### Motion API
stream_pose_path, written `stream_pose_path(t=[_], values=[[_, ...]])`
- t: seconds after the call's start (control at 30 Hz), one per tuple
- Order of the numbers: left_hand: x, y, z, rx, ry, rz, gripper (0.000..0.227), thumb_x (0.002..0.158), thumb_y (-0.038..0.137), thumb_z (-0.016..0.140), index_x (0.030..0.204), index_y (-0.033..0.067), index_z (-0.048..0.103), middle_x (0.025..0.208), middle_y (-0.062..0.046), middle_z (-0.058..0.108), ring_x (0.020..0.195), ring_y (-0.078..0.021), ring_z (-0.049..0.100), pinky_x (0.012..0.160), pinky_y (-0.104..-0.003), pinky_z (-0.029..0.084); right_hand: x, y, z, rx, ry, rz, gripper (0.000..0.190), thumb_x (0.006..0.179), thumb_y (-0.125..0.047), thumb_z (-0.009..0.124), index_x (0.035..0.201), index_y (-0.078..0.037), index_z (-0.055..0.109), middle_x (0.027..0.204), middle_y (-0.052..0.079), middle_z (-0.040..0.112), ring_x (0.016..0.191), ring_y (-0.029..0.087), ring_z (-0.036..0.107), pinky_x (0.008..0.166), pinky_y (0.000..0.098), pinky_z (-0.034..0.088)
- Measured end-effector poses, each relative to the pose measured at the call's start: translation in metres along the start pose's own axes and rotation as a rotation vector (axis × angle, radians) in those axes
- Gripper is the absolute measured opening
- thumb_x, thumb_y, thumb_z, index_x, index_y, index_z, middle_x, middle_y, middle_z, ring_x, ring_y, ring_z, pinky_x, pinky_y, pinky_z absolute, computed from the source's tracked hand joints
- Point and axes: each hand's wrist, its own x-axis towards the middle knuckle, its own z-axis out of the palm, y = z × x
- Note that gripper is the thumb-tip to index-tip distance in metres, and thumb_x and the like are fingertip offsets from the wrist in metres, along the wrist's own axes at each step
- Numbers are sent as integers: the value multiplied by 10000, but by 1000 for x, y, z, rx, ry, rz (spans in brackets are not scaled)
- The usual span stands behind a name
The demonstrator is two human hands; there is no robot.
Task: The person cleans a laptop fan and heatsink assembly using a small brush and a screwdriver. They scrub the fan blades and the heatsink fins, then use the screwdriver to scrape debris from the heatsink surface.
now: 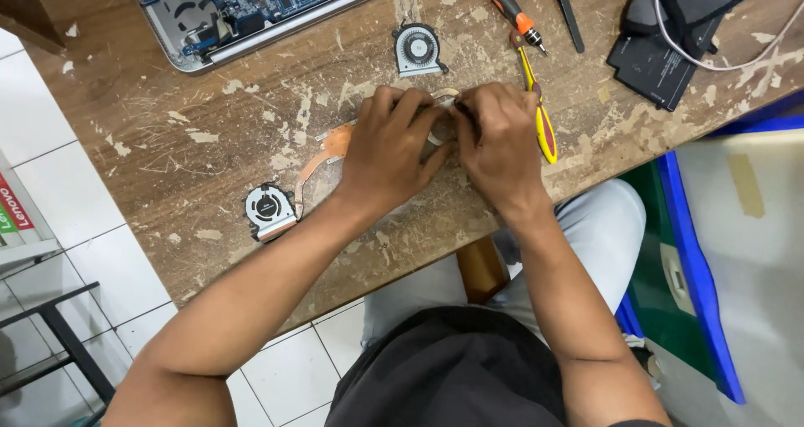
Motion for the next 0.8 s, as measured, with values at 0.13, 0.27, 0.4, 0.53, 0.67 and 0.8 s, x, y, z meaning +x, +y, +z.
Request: stream_pose_path(t=[0.13,0.27,0.4,0.53,0.67,0.8], values=[[0,1,-3,-27,-8,-24,414,880,297,908,1163,19,790,1172,-80,631,1099,-291,539,830,-435,489,-1,5,10,20,22,-23,167,1049,-129,809,990,-70,665,947,88,689,919,329,691,845,408,434],[-1,0,1,-44,-19,-35,366,911,295,882,1143,25,797,1157,-77,638,1101,-279,533,839,-429,486,-5,1,-4,116,-18,13,174,996,-44,846,972,-39,674,956,129,722,919,387,717,848,443,479],[-2,2,4,-29,-24,-14,367,899,284,886,1136,15,808,1142,-101,669,1089,-301,558,827,-441,499,3,9,14,160,58,-1,176,1018,-86,846,953,-73,682,990,81,760,942,337,745,844,402,469],[-3,7,3,22,-136,-113,405,1016,436,783,1228,92,753,1302,-77,678,1164,-303,528,962,-443,523,19,-2,-1,230,176,24,90,1094,-12,776,1028,28,729,1015,194,816,839,268,761,724,372,544],[-2,8,-1,44,-126,-91,427,1032,439,773,1283,94,767,1308,-87,684,1167,-303,539,936,-450,530,5,13,-13,342,294,181,193,1153,-72,716,1024,7,595,1085,213,719,991,335,750,808,391,658],[0,7,-3,73,-25,-15,410,955,390,845,1186,56,784,1220,-109,690,1100,-323,566,862,-457,520,-6,11,-13,492,355,304,204,1149,-170,746,1081,-36,608,1067,135,730,786,181,645,641,273,468]])
